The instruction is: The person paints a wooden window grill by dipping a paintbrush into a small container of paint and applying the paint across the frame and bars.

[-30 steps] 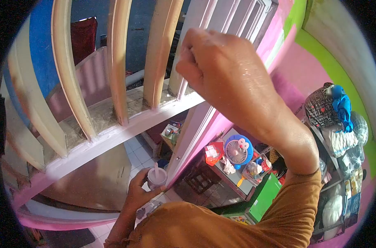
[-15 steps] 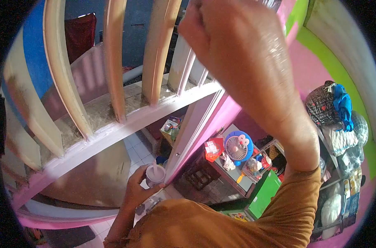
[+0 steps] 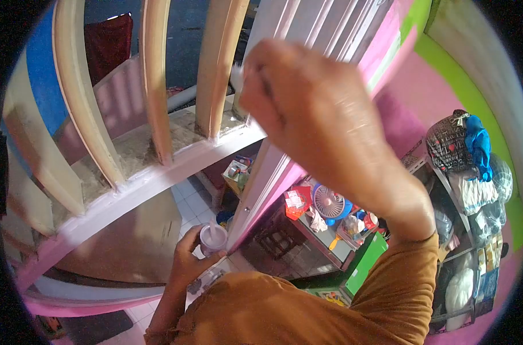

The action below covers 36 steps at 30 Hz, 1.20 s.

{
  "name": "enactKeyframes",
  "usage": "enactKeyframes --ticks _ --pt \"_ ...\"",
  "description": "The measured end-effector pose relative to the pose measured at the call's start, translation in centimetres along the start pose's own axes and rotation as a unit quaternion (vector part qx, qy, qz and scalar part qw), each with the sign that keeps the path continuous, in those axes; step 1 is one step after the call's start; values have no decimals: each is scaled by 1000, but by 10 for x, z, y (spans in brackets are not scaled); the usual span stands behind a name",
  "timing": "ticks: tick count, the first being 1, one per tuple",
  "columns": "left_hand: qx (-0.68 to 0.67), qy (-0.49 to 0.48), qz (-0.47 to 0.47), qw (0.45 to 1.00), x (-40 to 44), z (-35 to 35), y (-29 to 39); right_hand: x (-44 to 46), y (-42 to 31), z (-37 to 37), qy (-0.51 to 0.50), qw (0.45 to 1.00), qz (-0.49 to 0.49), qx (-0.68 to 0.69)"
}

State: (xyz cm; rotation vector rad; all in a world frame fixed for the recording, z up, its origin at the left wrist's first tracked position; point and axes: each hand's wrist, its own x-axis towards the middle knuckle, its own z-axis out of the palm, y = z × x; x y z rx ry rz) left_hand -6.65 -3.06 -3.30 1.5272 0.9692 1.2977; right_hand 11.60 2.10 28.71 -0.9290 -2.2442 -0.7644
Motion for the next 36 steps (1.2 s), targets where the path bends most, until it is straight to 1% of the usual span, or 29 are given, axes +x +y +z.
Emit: enactKeyframes --ticks 2,4,6,7,8,10,11,12,14,15,17,20,22,24,25,26,28,29,30,32,33,36 --pt "-4 -6 -7 1000 0 -1 1 -8 2 17 -27 1000 -11 2" --pt "22 -22 16 999 0 -1 3 -10 4 14 -31 999 -1 -13" --pt "17 -16 7 1000 0 -1 3 -9 2 1 22 999 6 -46" --pt "11 -13 1 1000 0 -1 3 -7 3 -3 45 998 -11 -53" --pt "12 -15 -1 1000 0 0 2 -8 2 0 44 998 -8 -53" --pt "-2 -9 -11 1000 0 0 1 -9 -2 10 15 1000 -2 -18" --pt "-2 -9 -12 1000 0 0 3 -13 0 17 -5 1000 -19 -4" --pt "8 -17 -7 1000 1 -1 5 -15 -2 21 -37 999 -17 -9" --pt "17 -21 -4 1000 1 -1 5 -18 -2 21 -47 998 -23 -19" --pt "21 -21 3 1000 1 -1 2 -18 -2 17 -49 998 -25 -17" --pt "23 -21 6 1000 0 -1 2 -17 -3 5 -36 999 -1 -4" --pt "5 -13 -6 1000 1 -1 5 -13 -6 13 -18 1000 -8 3" --pt "18 -11 -4 1000 0 2 5 -17 -2 22 -31 999 -9 -7" --pt "23 -15 -8 1000 1 0 7 -18 0 27 -60 997 -47 -35" --pt "28 -19 -14 999 1 -1 7 -18 -1 21 -80 996 -27 -25" --pt "26 -16 -17 999 2 -3 8 -17 -3 15 -84 996 -30 -22" --pt "25 -12 -16 999 5 -5 9 -16 -4 7 -58 998 -23 11" --pt "26 -10 -14 1000 0 -3 10 -19 -4 3 -34 998 -42 11" --pt "18 -10 -21 1000 0 -2 9 -18 -2 8 -34 999 -41 11" --pt "11 -11 -26 1000 0 -2 10 -17 -2 17 -41 999 -22 3" --pt "22 -15 -20 999 0 -2 11 -18 -1 17 -69 996 -45 -15" --pt "39 -16 -6 999 1 -4 13 -24 -6 8 -83 996 -33 -26"
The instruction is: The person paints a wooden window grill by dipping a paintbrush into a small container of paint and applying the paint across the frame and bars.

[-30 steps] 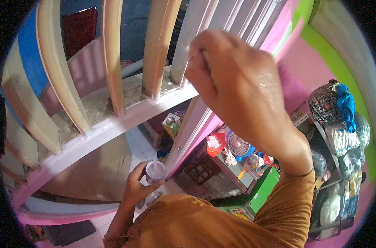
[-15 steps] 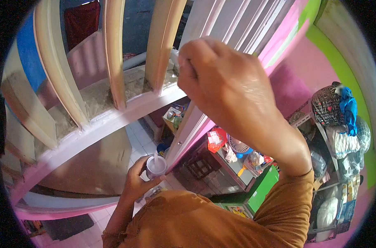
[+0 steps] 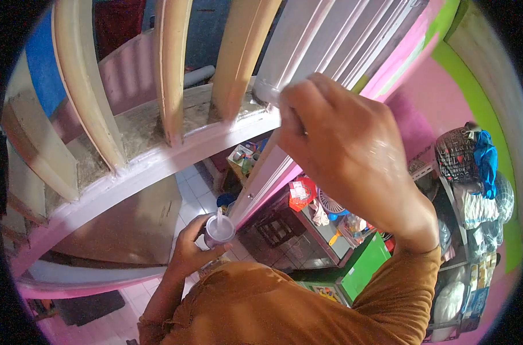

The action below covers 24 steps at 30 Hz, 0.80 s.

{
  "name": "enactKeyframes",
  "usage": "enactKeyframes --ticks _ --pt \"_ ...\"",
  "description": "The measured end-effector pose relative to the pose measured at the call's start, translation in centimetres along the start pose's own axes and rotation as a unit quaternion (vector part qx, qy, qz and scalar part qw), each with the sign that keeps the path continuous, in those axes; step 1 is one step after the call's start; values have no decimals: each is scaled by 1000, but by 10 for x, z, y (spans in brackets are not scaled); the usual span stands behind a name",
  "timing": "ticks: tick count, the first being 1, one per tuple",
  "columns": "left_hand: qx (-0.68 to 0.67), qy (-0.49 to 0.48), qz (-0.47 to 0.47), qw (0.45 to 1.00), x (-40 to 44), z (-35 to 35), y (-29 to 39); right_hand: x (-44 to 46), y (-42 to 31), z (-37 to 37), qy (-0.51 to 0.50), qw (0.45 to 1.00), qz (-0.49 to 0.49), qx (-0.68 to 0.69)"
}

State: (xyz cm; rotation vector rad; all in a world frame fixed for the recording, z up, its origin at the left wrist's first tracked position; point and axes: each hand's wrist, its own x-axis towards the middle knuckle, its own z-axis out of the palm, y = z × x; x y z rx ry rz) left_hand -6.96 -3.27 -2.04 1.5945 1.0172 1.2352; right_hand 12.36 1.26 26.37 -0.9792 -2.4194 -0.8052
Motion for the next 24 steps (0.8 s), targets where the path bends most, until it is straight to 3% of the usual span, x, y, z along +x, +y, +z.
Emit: enactKeyframes --ticks 5,8,10,14,18,20,24 --pt "-23 6 -2 1000 0 4 -3 -1 4 -8 71 997 14 39" --pt "-8 5 10 1000 -1 4 -6 -4 5 -5 25 999 -14 23" --pt "9 2 5 1000 0 3 -2 -3 4 -12 5 1000 5 -2" --pt "4 0 13 1000 1 4 -3 -1 2 -25 78 990 120 6" --pt "-9 -5 -5 1000 -2 4 2 -2 6 -26 152 985 72 -26" --pt "-6 -4 -6 1000 -3 3 1 -7 3 -20 37 999 -6 22" --pt "-5 3 11 1000 -3 3 -2 -4 10 -21 75 997 9 -18"
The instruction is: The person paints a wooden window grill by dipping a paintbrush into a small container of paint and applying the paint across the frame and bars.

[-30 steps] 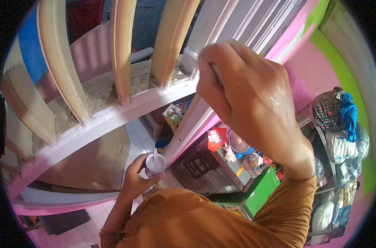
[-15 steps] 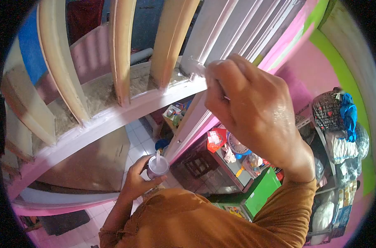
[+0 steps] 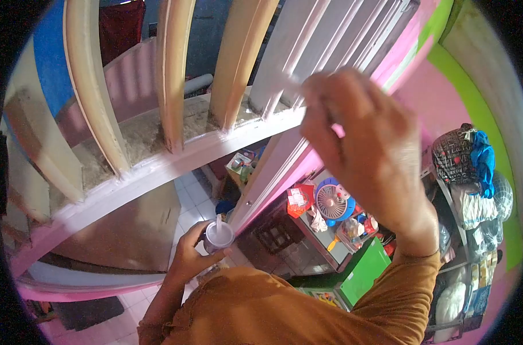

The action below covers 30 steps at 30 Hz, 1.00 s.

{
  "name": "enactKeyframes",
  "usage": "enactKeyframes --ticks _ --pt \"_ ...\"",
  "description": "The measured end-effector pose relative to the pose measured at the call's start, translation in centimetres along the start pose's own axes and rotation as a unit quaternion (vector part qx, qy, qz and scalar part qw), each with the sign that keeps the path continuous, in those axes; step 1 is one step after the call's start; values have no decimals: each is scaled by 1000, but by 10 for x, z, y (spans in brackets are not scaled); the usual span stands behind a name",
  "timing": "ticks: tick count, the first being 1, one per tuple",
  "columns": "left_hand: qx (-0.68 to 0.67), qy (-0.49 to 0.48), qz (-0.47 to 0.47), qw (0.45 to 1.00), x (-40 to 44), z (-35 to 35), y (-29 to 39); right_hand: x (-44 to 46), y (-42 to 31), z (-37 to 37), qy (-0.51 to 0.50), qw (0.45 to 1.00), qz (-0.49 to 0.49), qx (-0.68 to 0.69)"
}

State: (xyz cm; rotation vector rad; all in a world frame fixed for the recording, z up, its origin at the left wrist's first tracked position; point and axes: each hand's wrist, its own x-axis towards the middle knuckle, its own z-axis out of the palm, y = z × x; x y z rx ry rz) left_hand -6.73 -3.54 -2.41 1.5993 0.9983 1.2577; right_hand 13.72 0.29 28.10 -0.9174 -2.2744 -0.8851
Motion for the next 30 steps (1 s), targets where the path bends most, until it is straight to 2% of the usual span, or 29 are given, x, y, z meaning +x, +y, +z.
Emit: enactKeyframes --ticks 1,2,3,6,8,9,11,13,15,17,19,20,24,28,30 --pt "-3 -3 -4 1000 0 0 0 3 -6 -5 14 998 58 -18" --pt "-2 -4 -4 1000 0 0 0 4 -3 -9 15 998 60 -18" --pt "3 -2 -1 1000 0 0 0 6 2 -12 85 995 31 -48" --pt "0 -3 2 1000 0 1 0 7 2 -14 178 979 -29 -93" --pt "-6 -4 2 1000 -1 0 2 1 -13 -13 58 997 48 -14" --pt "-8 -6 -6 1000 -2 0 5 0 -3 -6 58 998 -38 -8" --pt "-10 -7 -10 1000 -3 0 5 -5 -4 0 9 999 0 36" --pt "-2 -9 -5 1000 -5 -1 1 -3 -2 0 20 999 -6 37" --pt "-3 -12 -3 1000 -5 -3 -1 1 -3 -10 55 993 109 -3" --pt "-4 -18 -2 1000 -5 -3 1 7 19 -12 168 983 3 -73" --pt "-28 0 8 1000 -6 -2 2 4 19 -15 225 968 -52 -96" --pt "-26 0 9 1000 -7 -1 0 -4 11 -17 169 985 1 -37" --pt "-20 -1 21 1000 -8 1 -9 -15 0 2 41 997 -60 26" --pt "11 -11 33 999 -12 -8 -3 -16 5 4 41 998 -50 3" --pt "13 -11 34 999 -12 -9 -4 -16 5 -5 127 990 26 -57"
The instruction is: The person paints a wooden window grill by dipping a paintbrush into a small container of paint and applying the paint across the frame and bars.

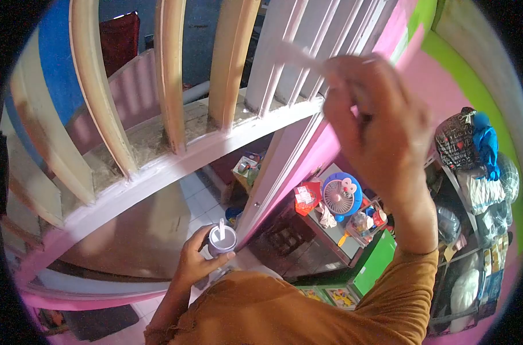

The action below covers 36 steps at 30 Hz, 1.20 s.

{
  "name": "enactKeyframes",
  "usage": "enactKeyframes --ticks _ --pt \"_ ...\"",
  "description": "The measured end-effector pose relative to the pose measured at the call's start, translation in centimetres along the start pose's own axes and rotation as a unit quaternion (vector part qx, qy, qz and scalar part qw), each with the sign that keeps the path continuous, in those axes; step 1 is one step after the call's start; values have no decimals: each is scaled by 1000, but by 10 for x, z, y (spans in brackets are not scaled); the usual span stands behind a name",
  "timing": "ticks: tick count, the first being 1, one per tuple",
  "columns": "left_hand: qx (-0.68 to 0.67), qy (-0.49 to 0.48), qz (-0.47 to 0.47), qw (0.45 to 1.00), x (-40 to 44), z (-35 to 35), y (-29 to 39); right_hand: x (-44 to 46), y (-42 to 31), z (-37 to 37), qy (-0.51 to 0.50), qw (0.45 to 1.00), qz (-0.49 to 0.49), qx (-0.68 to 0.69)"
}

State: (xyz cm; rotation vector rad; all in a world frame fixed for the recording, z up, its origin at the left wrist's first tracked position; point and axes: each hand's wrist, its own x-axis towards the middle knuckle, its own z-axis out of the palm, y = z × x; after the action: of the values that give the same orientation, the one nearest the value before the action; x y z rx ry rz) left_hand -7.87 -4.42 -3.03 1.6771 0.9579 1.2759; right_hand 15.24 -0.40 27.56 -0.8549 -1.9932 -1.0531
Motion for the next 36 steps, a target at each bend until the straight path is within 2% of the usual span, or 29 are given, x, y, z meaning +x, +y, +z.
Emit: enactKeyframes --ticks 2,4,6,8,12,16,18,22,24,25,26,36 --pt "3 1 2 1000 -1 -2 0 2 4 1 38 999 7 16" --pt "8 6 13 1000 2 -2 1 1 6 1 42 991 49 121" --pt "9 9 10 1000 2 -1 1 1 3 9 -23 992 -9 125" --pt "13 17 12 1000 2 1 0 3 -1 17 -69 991 -27 109" --pt "8 47 13 999 2 8 2 22 7 14 -17 996 -10 84" --pt "17 52 -2 998 8 15 11 62 32 -3 113 993 -14 -17" --pt "2 50 -36 998 8 19 13 76 46 -3 205 979 8 18" --pt "-10 57 -62 996 7 25 18 74 57 -5 229 969 54 79" --pt "13 69 -47 996 4 26 13 64 52 5 140 974 27 176" --pt "18 71 -56 996 3 26 14 64 55 12 153 978 -17 139" --pt "24 72 -64 995 3 26 14 65 51 22 179 962 -3 207" --pt "34 93 -80 992 4 40 23 84 71 54 180 962 1 206"
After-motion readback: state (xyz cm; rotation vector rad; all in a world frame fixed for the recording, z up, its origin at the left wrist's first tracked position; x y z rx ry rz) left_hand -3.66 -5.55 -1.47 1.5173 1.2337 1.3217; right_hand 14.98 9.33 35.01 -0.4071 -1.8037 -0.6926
